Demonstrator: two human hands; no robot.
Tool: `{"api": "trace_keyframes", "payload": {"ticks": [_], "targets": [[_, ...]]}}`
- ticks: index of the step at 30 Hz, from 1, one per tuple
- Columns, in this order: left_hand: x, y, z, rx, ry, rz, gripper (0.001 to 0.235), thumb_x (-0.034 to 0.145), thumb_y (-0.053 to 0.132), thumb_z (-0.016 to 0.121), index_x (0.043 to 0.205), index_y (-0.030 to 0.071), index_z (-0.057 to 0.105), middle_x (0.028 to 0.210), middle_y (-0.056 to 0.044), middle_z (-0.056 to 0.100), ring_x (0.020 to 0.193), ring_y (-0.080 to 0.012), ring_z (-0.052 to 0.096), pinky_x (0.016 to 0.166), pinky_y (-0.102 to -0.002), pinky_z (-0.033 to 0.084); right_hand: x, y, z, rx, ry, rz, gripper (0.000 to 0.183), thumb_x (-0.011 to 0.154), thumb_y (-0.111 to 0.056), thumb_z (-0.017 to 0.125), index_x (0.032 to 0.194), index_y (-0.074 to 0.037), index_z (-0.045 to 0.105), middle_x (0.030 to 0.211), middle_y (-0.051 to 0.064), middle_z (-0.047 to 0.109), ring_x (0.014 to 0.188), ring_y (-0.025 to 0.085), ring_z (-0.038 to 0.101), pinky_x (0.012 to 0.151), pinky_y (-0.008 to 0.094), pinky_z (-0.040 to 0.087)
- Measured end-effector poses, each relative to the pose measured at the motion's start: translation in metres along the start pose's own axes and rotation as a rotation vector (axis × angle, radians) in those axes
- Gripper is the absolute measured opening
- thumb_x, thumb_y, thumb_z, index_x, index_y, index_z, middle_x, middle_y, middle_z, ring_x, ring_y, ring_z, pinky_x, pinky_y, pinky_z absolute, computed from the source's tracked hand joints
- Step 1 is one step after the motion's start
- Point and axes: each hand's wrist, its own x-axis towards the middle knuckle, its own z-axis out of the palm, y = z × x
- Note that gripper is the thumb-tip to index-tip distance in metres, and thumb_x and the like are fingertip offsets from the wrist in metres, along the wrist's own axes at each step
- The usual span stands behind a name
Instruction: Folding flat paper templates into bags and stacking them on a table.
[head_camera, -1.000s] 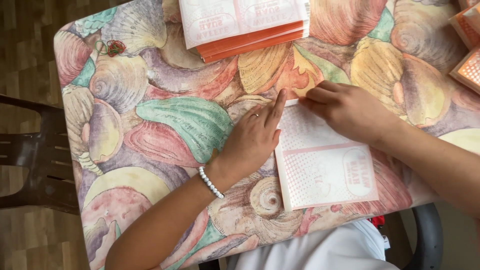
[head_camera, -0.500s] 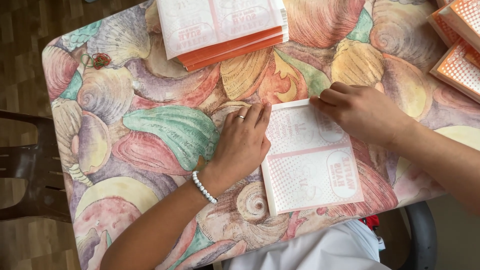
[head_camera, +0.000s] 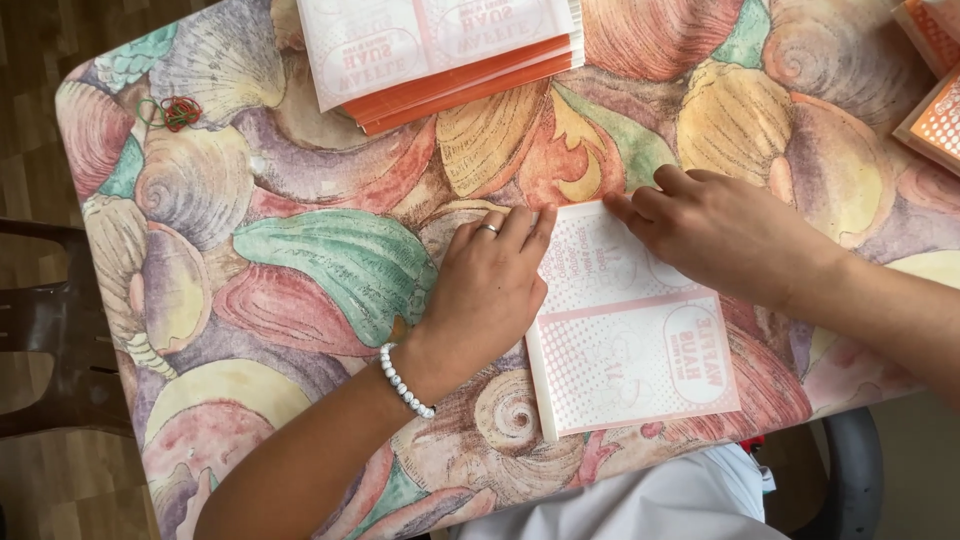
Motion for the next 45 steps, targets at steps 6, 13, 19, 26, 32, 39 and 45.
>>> {"api": "trace_keyframes", "payload": {"ticks": [6,13,19,26,32,39,45], "targets": [[0.006,0.002,-0.002,0.050,0.018,0.002,0.057,0.081,0.019,0.069,0.136,0.010,0.063,0.101,-0.002,0.058,0.088,-0.0190,0.056,0.072,-0.034,0.048,-0.001,-0.003,0.001,-0.023,0.003,0.041,0.053,0.092,-0.010,0.062,0.145,-0.011,0.058,0.101,-0.006,0.065,0.079,0.016,0.058,0.065,0.027,0.056],[0.000,0.020,0.012,0.270,-0.027,-0.038,0.058,0.092,0.020,0.049,0.148,0.005,0.053,0.108,-0.001,0.055,0.096,-0.0212,0.051,0.095,-0.038,0.045,-0.004,-0.008,-0.004,-0.054,0.000,0.072,0.053,0.095,-0.013,0.061,0.147,-0.012,0.056,0.100,-0.006,0.061,0.081,0.016,0.055,0.064,0.027,0.056],[0.004,0.019,0.012,0.263,-0.035,-0.028,0.058,0.090,0.017,0.052,0.148,0.010,0.051,0.112,-0.004,0.055,0.094,-0.0208,0.054,0.083,-0.035,0.046,-0.003,-0.010,-0.003,0.001,0.008,0.106,0.058,0.093,-0.008,0.063,0.150,-0.008,0.053,0.101,-0.003,0.060,0.083,0.017,0.054,0.064,0.027,0.058],[0.019,0.023,0.005,0.267,-0.146,-0.053,0.056,0.090,0.018,0.056,0.146,0.017,0.050,0.106,-0.005,0.057,0.084,-0.0191,0.058,0.064,-0.032,0.050,-0.003,-0.010,0.001,-0.031,0.056,0.115,0.064,0.088,-0.008,0.065,0.151,-0.015,0.053,0.092,-0.005,0.061,0.080,0.017,0.055,0.063,0.028,0.057],[0.019,0.021,0.001,0.131,-0.066,-0.038,0.060,0.082,0.011,0.062,0.142,0.016,0.058,0.097,-0.006,0.050,0.081,-0.0231,0.055,0.062,-0.038,0.046,-0.006,-0.006,-0.005,-0.010,0.235,0.141,0.008,0.093,-0.010,0.068,0.097,-0.014,0.074,0.081,-0.002,0.058,0.081,0.013,0.058,0.075,0.025,0.053],[0.018,0.022,0.003,0.101,-0.028,-0.045,0.054,0.082,0.011,0.062,0.135,0.017,0.065,0.096,-0.008,0.054,0.082,-0.0258,0.058,0.061,-0.037,0.046,-0.048,0.018,0.024,0.065,0.167,0.247,0.006,0.087,-0.013,0.063,0.081,-0.015,0.065,0.089,-0.004,0.054,0.089,0.016,0.059,0.073,0.027,0.054],[0.018,0.030,0.007,0.143,-0.025,-0.111,0.050,0.084,0.013,0.061,0.134,0.017,0.063,0.099,-0.008,0.055,0.084,-0.0264,0.058,0.062,-0.039,0.046,-0.003,-0.005,0.001,0.363,0.409,0.263,0.015,0.090,-0.005,0.062,0.096,-0.007,0.076,0.097,0.003,0.065,0.097,0.019,0.067,0.074,0.029,0.057]]}}
